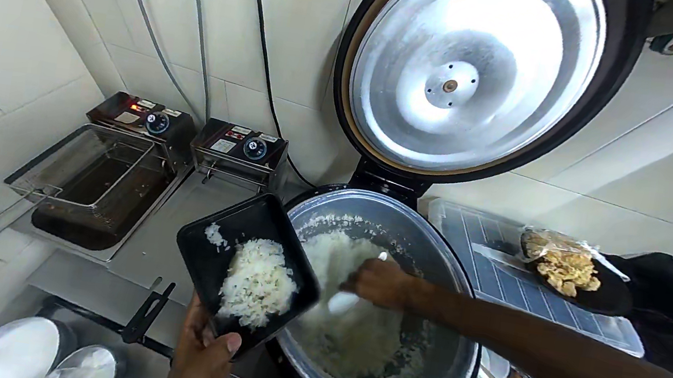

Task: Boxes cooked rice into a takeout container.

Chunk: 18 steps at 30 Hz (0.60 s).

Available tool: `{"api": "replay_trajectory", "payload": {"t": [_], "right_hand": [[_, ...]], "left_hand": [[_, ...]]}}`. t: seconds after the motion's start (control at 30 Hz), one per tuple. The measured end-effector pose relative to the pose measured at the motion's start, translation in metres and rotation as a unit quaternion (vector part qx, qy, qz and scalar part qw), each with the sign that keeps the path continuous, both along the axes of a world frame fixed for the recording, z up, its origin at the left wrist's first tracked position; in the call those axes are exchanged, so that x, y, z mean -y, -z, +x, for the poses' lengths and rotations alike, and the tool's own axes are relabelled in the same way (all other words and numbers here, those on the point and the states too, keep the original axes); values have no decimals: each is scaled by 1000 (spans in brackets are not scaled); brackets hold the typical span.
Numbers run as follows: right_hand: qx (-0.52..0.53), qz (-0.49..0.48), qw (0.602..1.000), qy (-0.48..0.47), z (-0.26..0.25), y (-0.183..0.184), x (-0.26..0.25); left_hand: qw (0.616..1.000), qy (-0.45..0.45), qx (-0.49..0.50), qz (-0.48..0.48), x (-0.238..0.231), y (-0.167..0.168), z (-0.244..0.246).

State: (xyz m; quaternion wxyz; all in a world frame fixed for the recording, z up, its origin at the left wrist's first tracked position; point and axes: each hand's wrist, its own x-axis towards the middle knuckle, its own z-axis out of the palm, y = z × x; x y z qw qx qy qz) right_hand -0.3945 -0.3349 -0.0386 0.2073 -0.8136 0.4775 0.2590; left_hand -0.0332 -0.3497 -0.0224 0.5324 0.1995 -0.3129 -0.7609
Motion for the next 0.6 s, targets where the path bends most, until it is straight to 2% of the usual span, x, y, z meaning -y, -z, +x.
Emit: {"api": "replay_trajectory", "payload": {"t": [0.1, 0.27, 0.4, 0.47, 0.6], "right_hand": [[-16, 68, 997, -31, -4, 21, 3], [-47, 183, 978, 90, -5, 23, 4], [-45, 198, 979, 29, -2, 26, -1], [-58, 218, 974, 35, 3, 26, -4], [-32, 281, 945, 163, 6, 41, -13]], "left_hand": [[1000, 13, -2, -23, -5, 6, 9], [1000, 3, 0, -16, -11, 10, 20], [1000, -9, 11, -22, -14, 11, 33], [1000, -10, -8, -16, -16, 10, 40], [999, -15, -45, -4, -17, 10, 49]]}}
